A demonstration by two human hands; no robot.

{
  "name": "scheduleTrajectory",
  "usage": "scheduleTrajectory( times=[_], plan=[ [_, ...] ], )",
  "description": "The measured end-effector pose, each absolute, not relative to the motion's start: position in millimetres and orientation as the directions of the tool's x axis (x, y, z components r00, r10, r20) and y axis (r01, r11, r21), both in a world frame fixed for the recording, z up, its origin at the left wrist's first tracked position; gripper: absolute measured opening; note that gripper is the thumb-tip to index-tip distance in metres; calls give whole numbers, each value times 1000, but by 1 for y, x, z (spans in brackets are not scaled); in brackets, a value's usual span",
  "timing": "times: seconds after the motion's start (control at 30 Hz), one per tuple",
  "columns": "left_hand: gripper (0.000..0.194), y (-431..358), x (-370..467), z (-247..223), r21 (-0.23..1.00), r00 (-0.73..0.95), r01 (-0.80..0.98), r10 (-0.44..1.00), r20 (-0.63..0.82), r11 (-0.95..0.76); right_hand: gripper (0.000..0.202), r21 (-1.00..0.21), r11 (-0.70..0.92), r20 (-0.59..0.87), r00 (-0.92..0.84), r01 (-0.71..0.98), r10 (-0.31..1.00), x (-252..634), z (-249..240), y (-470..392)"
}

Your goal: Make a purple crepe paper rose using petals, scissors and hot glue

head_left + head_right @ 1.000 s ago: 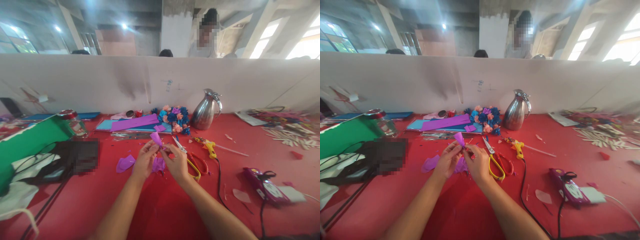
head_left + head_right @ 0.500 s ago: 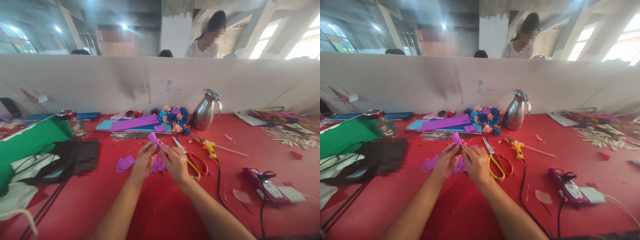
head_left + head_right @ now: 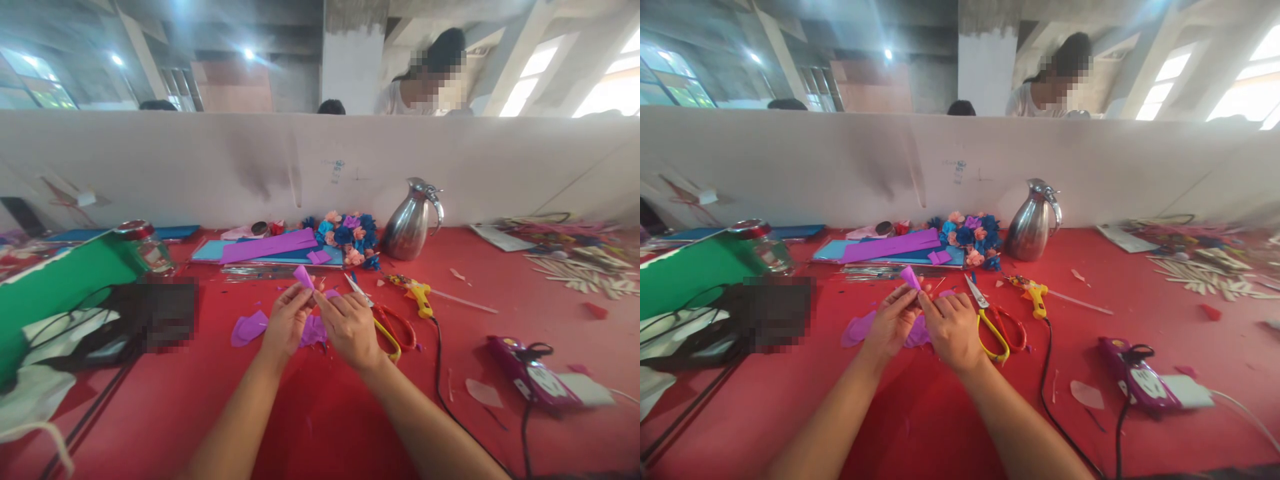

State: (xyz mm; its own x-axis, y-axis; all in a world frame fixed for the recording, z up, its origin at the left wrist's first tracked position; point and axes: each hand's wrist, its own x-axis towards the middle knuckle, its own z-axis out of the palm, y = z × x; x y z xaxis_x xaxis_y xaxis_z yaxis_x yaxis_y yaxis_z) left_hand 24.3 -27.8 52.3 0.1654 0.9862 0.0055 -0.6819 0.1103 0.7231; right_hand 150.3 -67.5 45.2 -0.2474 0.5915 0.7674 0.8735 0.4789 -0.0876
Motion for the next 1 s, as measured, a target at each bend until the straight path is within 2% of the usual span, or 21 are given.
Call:
scheduleTrajectory(
  times=[0.07, 0.2, 0.27, 0.4, 0.6, 0.73, 0.87, 1.0],
  plan=[
    [18, -29, 25, 53, 729, 165, -676, 986, 4, 110, 28, -173, 489, 758, -201, 855, 620, 149, 43, -67],
    [23, -28, 24, 53, 741, 162, -663, 987, 5, 105, 23, -465, 495, 713, -20, 734, 700, 144, 39, -66],
    [21, -27, 24, 52, 745, 168, -660, 985, 22, 96, 20, -558, 478, 681, 46, 678, 730, 142, 38, -65],
    [18, -29, 24, 51, 765, 188, -642, 978, 93, 51, 16, -612, 457, 646, 75, 645, 759, 141, 37, -65],
    [45, -34, 25, 54, 842, 210, -539, 969, 128, 5, 12, -708, 426, 585, 129, 563, 801, 139, 37, -64],
    [52, -34, 23, 50, 890, 193, -451, 967, 167, -63, 12, -795, 392, 515, 173, 463, 840, 139, 38, -62],
    [52, -34, 23, 47, 918, 166, -373, 964, 207, -133, 13, -860, 374, 459, 204, 346, 865, 141, 38, -59],
    [34, -34, 23, 47, 947, 146, -254, 960, 240, -199, 14, -908, 348, 402, 249, 234, 881, 140, 34, -56]
  ],
)
